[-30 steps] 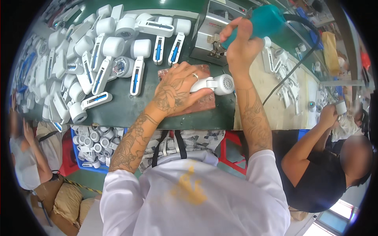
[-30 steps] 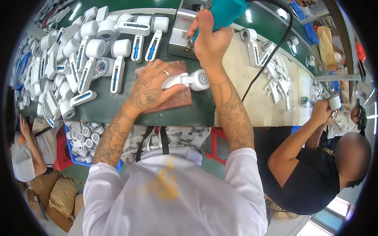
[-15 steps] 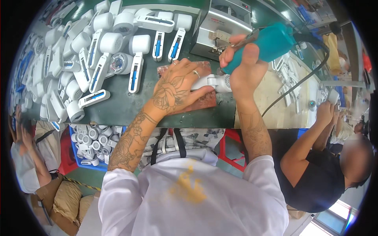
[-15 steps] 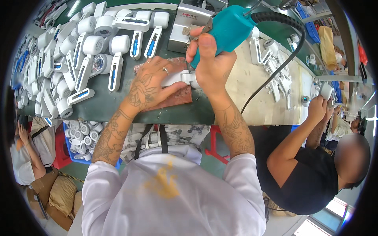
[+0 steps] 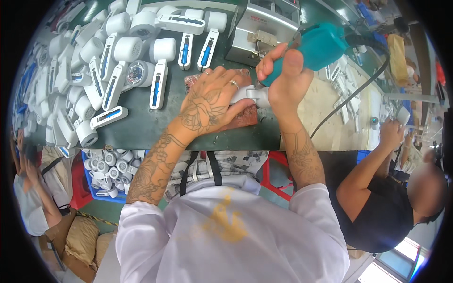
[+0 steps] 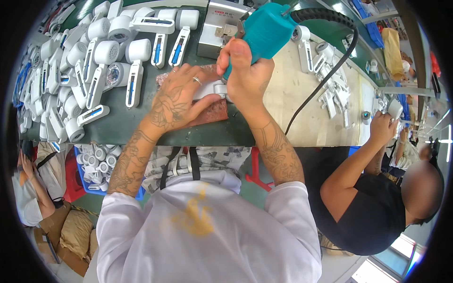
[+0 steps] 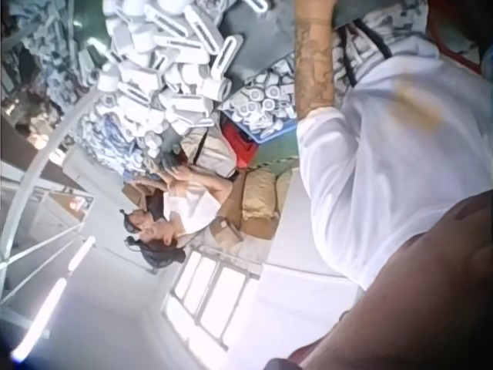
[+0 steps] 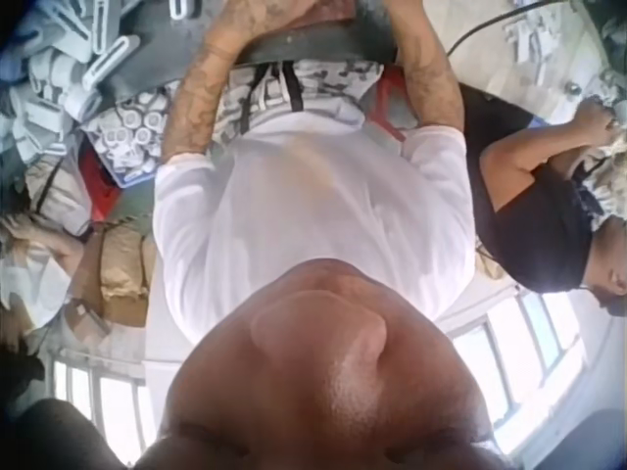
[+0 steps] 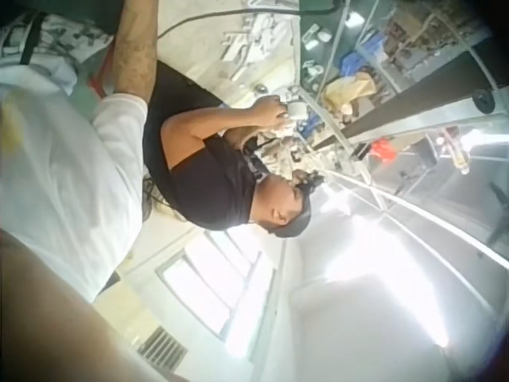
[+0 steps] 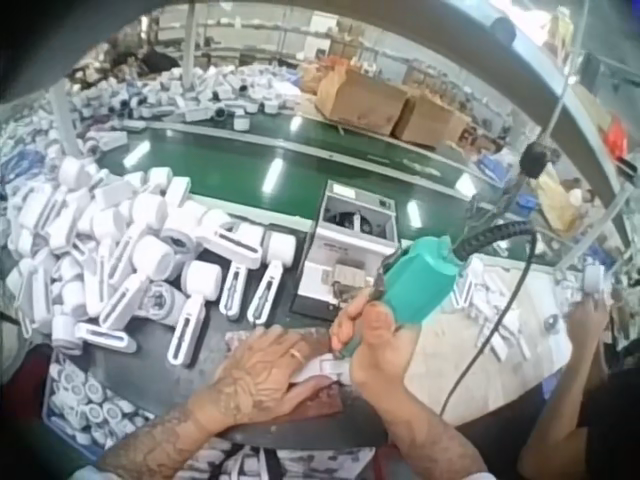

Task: Assembling components of portable hair dryers using an electric screwdriver at a factory assembly line.

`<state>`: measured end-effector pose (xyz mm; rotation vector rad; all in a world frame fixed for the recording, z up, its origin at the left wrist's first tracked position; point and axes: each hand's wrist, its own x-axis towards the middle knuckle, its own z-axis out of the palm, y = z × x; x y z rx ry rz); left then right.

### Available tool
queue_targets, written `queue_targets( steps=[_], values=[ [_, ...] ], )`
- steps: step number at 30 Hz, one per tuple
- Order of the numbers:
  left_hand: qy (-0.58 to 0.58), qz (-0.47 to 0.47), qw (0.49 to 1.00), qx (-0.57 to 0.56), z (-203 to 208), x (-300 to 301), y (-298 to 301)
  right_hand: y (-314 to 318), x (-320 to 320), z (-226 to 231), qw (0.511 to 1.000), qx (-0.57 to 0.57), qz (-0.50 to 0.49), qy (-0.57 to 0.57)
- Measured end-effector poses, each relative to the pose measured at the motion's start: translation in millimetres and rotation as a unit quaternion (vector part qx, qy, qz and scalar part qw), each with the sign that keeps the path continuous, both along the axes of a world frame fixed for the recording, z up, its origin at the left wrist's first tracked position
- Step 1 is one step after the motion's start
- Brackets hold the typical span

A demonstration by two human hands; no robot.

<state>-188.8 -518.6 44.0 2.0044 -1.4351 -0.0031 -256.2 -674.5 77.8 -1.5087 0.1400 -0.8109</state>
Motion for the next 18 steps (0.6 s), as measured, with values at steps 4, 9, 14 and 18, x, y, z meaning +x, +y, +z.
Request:
queue_targets(
  steps=[4,9,14,18],
  values=[
    [0.012,-0.003,1.000,0.005,3,1,1,-4,3,11,1.000,0.014,-0.015,0.017],
    [-0.011,0.018,0.999,-0.032,-12,-2,2,-22,34,25,0.995,-0.017,-0.068,-0.071],
    [0.048,-0.014,0.999,-0.002,-1,1,2,-33,53,14,0.988,-0.107,-0.088,-0.070],
    [0.039,-0.015,0.999,-0.017,-4,-1,2,-32,49,16,0.990,-0.092,-0.084,-0.068]
  ],
)
